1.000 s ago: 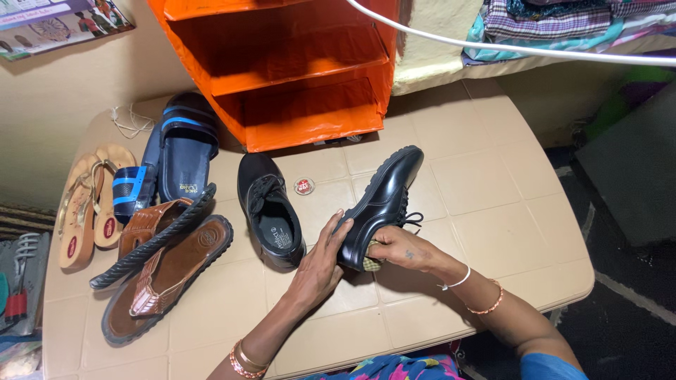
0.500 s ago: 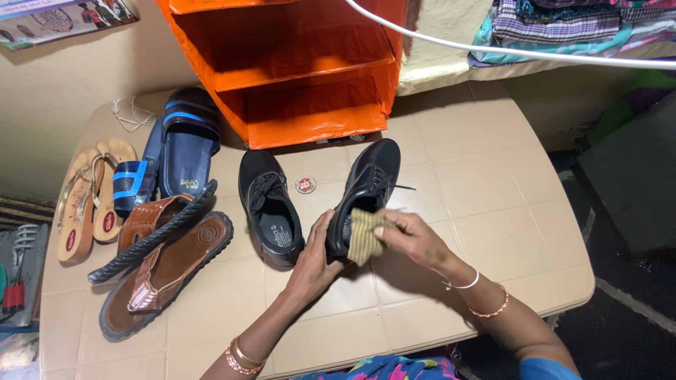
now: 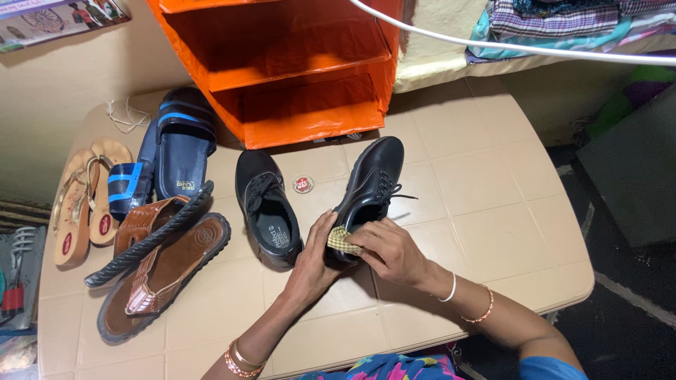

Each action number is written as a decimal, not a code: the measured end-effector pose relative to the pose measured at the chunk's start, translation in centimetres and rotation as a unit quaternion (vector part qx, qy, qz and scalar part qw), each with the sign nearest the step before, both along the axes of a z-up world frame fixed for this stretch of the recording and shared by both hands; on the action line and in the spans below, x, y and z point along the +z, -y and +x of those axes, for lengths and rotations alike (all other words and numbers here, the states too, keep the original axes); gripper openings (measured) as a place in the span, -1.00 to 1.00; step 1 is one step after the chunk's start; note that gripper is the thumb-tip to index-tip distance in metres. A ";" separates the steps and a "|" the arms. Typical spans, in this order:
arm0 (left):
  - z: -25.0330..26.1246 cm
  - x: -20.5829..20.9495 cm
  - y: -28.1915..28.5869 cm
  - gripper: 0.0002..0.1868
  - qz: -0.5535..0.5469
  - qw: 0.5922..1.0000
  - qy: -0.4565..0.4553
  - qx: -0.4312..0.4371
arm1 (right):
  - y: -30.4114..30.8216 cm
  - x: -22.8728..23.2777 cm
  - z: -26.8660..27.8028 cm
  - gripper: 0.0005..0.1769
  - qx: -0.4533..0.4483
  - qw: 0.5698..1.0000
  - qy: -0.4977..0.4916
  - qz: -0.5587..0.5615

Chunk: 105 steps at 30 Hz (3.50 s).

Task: The person wipes a black shoe with a cloth, then places it on an orange wall-mounted shoe rack. The person then wipes a brown sandal with the same cloth. Other footwear and folded fabrics are visible nearby.

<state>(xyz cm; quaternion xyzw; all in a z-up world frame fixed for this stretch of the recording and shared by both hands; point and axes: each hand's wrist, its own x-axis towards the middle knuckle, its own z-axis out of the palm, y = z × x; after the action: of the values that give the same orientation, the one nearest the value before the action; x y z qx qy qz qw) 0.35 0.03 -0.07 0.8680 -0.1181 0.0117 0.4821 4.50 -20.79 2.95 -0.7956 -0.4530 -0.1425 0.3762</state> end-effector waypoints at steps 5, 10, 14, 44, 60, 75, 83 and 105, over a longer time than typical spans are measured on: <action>-0.2 -0.3 -0.1 0.11 -0.005 1.000 0.010 0.001 | 0.8 0.1 0.9 -0.67 0.082 0.996 0.008 -0.031; 0.0 -0.9 -0.3 0.03 -0.027 0.999 0.004 0.017 | 0.5 -0.4 0.6 -0.64 0.085 0.994 0.063 -0.037; 0.4 -0.6 -0.1 0.04 -0.039 0.994 -0.083 0.057 | 0.8 -0.7 1.7 -0.69 0.031 0.994 0.100 -0.032; 0.2 -0.1 0.0 0.06 -0.038 0.992 -0.102 0.061 | 1.3 -2.9 3.6 -0.79 -0.123 0.984 -0.128 0.000; 0.0 -0.2 0.0 -0.06 -0.063 0.993 -0.074 0.062 | 3.7 -2.6 7.2 -0.54 -0.133 0.872 -0.321 0.345; -0.3 1.3 0.6 -0.14 -0.099 0.989 -0.052 0.098 | 4.1 -4.6 9.0 -0.16 -0.254 0.914 -0.302 0.100; -0.5 0.5 0.0 -0.09 -0.064 0.993 -0.055 0.080 | 4.7 -5.7 9.7 -0.27 -0.287 0.927 -0.240 -0.030; -0.9 2.1 0.4 0.05 0.031 0.978 -0.160 0.132 | 4.7 -6.0 9.4 -0.30 -0.275 0.930 -0.208 -0.125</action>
<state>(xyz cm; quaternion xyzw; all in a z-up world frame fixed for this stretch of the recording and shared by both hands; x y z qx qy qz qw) -0.50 -0.39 2.03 0.8809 0.0760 -0.0679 0.4621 13.85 -25.46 -3.02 -0.9414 -0.1427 -0.0135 0.3053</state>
